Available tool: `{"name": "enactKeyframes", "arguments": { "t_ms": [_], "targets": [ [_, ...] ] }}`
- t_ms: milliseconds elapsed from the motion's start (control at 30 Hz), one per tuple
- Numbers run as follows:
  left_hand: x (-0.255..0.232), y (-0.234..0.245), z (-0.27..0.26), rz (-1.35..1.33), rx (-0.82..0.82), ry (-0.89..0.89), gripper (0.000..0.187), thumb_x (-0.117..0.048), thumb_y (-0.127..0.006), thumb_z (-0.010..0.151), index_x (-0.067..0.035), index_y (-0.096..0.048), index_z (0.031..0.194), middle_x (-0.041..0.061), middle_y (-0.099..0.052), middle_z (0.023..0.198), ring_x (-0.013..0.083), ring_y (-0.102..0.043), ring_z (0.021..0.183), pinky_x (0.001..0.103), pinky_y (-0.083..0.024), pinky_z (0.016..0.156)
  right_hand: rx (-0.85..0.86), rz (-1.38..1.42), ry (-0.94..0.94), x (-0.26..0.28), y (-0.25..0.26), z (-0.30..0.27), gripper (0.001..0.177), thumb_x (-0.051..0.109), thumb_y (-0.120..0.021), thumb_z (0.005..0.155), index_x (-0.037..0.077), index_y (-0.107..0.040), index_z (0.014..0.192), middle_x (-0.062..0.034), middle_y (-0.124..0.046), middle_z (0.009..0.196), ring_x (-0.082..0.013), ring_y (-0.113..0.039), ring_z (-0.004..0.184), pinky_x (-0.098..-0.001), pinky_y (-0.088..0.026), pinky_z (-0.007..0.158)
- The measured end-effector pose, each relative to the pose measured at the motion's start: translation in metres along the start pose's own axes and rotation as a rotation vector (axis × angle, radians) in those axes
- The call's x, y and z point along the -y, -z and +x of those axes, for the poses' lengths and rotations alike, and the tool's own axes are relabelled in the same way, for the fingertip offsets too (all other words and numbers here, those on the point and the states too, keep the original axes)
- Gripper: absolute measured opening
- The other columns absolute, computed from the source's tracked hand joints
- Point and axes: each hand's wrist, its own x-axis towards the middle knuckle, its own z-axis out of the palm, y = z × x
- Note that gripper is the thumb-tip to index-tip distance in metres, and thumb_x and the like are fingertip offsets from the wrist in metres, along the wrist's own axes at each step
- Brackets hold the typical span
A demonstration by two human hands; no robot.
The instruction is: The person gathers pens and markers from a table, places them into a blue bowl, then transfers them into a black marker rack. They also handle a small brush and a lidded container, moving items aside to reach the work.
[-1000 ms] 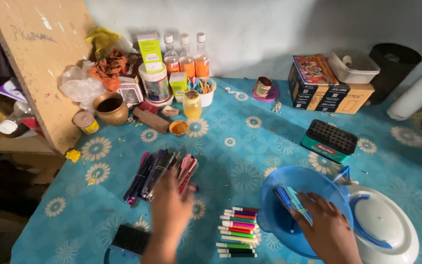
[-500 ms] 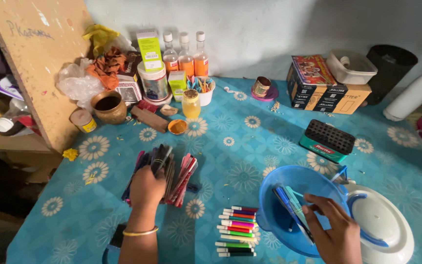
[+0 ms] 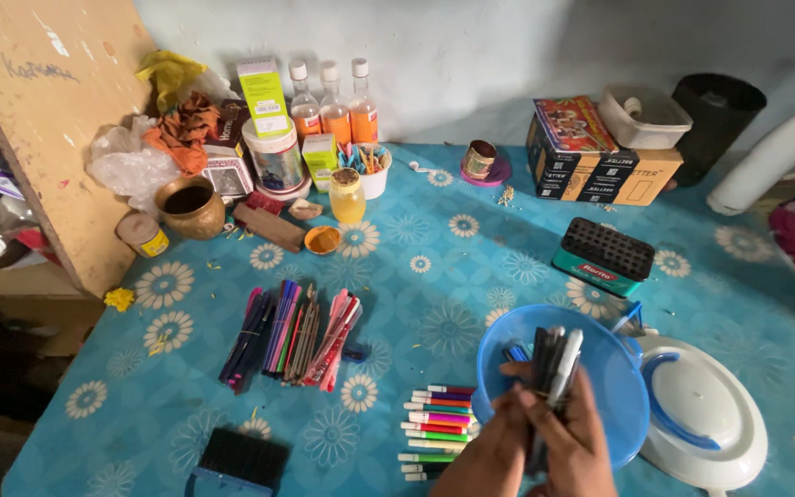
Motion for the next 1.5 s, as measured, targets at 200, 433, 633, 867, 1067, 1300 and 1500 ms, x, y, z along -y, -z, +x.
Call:
{"name": "enactKeyframes", "arguments": {
  "t_ms": [200,433,633,867,1067,1300,1500],
  "targets": [
    [0.005,0.04,0.0,0.173,-0.189,-0.03,0.049,-0.021,-0.073,0.093,0.002,-0.056,0.133,0.026,-0.064,0.126,0.0437,-0.061,0.119,0.051,-0.044,0.107,-0.128,-1.112,0.324,0.024,0.044,0.018,0.07,0.021,-0.072,0.084,0.009,-0.047,0.148,-0.0182,-0.067,0.118,-0.0367,-0.07,0.099,-0.0424,-0.055,0.08],
    [0.04,0.134,0.025,0.744,-0.449,0.343,0.043,-0.017,-0.073,0.084,0.002,-0.062,0.122,0.022,-0.066,0.107,0.0396,-0.064,0.101,0.048,-0.051,0.087,0.331,-1.203,0.128,0.033,0.034,0.027,0.054,0.027,-0.075,0.083,0.019,-0.063,0.136,-0.0097,-0.069,0.12,-0.0339,-0.067,0.109,-0.0416,-0.054,0.091],
    [0.088,0.161,0.013,0.929,-0.338,0.8,0.047,-0.034,-0.084,0.07,-0.004,-0.066,0.102,0.016,-0.069,0.104,0.0349,-0.068,0.098,0.045,-0.057,0.082,0.217,-1.093,0.335,0.046,0.035,0.024,0.041,0.018,-0.071,0.087,0.009,-0.066,0.127,-0.014,-0.069,0.12,-0.0375,-0.066,0.108,-0.0436,-0.053,0.087],
    [0.086,0.171,0.014,0.715,-0.464,0.696,0.032,-0.034,-0.073,0.088,-0.007,-0.067,0.104,0.013,-0.073,0.081,0.0291,-0.073,0.068,0.043,-0.059,0.064,-0.172,-0.876,0.432,0.039,0.039,0.01,0.028,0.008,-0.07,0.089,0.004,-0.069,0.117,-0.0091,-0.076,0.107,-0.0232,-0.075,0.1,-0.0351,-0.057,0.088],
    [0.01,0.128,0.03,-0.422,-0.413,0.513,0.044,-0.014,-0.07,0.088,-0.005,-0.055,0.129,0.005,-0.073,0.09,0.016,-0.07,0.07,0.032,-0.058,0.061,0.112,-0.55,0.251,0.017,0.026,0.007,0.049,0.002,-0.074,0.082,0.0,-0.06,0.129,-0.01,-0.071,0.119,-0.0217,-0.068,0.112,-0.0346,-0.053,0.096],
    [-0.029,0.097,0.027,-0.777,0.097,0.277,0.054,-0.017,-0.064,0.102,-0.001,-0.045,0.15,0.011,-0.065,0.135,0.0157,-0.066,0.121,0.031,-0.057,0.093,0.171,-0.307,0.211,0.022,0.02,0.0,0.063,0.005,-0.075,0.085,0.0,-0.053,0.144,-0.0139,-0.069,0.134,-0.0251,-0.061,0.126,-0.0379,-0.046,0.106],
    [0.009,0.126,0.016,-0.471,-0.235,0.407,0.04,-0.018,-0.062,0.097,-0.003,-0.059,0.135,0.012,-0.072,0.128,0.0183,-0.071,0.116,0.035,-0.065,0.091,-0.188,-1.334,0.617,0.052,0.067,0.021,0.043,0.01,-0.071,0.083,0.016,-0.073,0.125,-0.0048,-0.069,0.127,-0.0283,-0.065,0.115,-0.0424,-0.05,0.1]
  ]
}}
